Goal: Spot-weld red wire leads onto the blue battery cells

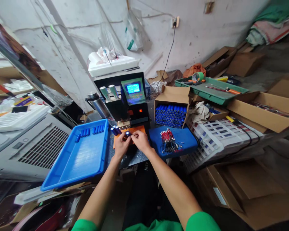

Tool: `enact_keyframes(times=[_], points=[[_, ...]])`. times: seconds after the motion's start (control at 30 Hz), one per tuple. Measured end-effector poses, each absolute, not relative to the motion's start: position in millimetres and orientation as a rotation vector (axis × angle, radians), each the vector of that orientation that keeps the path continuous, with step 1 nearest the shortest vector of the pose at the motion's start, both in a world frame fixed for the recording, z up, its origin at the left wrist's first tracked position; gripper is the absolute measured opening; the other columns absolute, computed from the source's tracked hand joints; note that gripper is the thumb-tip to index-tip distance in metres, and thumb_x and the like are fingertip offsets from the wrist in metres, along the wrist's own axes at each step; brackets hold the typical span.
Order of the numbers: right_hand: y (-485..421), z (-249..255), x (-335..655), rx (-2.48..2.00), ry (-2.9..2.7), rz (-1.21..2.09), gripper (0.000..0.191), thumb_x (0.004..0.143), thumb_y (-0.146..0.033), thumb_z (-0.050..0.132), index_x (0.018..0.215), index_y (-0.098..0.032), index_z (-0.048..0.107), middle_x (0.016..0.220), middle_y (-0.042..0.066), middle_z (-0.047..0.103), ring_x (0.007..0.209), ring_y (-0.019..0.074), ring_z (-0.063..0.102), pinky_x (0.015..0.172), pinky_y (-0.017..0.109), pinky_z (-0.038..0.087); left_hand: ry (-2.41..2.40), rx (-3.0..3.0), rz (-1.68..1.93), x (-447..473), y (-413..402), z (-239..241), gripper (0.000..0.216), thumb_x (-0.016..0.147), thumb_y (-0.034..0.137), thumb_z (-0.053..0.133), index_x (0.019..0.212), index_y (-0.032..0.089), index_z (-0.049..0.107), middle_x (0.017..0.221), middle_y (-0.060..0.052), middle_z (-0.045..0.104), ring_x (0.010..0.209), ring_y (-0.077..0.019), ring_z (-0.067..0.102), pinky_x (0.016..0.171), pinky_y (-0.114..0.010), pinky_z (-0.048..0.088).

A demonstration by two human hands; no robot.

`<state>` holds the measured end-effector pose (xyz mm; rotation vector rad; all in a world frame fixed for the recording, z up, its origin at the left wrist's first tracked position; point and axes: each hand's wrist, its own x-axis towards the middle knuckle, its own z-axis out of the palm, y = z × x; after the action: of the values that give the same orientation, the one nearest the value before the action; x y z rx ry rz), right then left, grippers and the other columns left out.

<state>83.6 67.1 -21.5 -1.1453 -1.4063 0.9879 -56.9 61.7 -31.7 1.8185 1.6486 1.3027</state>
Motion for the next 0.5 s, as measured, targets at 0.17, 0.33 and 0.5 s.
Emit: enact_keyframes(times=[0.17, 0.33, 0.5], points=[[21.8, -20.7, 108.1, -1.034, -1.322, 0.964, 0.021, 0.083, -0.033, 0.058, 0.08, -0.015, 0.067, 0.075, 0.004, 0.068, 0.067, 0.0148, 0.059, 0.065, 0.026, 0.047, 1.49, 1.927, 1.462, -47.1, 51.1, -24.6, 0.029, 0.085, 0.033, 0.061, 0.11, 0.02, 0.066, 0.107, -0.008, 0.072, 0.096, -0.0218, 0.069, 0.086, -0.035, 0.054], [-43.5, -69.8, 133.4, -1.14, -1.28, 1.065, 0.016, 0.081, -0.034, 0.06, 0.073, -0.022, 0.066, 0.069, 0.001, 0.064, 0.064, 0.0162, 0.056, 0.061, 0.027, 0.045, 1.301, 1.848, 1.466, -0.6, 61.3, -8.8, 0.032, 0.085, 0.037, 0.065, 0.113, 0.021, 0.067, 0.11, -0.008, 0.072, 0.1, -0.0221, 0.069, 0.093, -0.038, 0.055], [-107.1, -149.2, 154.0, -1.336, -1.06, 1.257, 0.025, 0.079, -0.04, 0.061, 0.066, -0.019, 0.06, 0.06, -0.001, 0.054, 0.059, 0.013, 0.051, 0.058, 0.023, 0.042, 1.062, 1.18, 1.529, 66.5, 84.9, 8.1, 0.036, 0.084, 0.037, 0.07, 0.112, 0.015, 0.064, 0.101, -0.01, 0.074, 0.085, -0.0185, 0.073, 0.088, -0.036, 0.059]])
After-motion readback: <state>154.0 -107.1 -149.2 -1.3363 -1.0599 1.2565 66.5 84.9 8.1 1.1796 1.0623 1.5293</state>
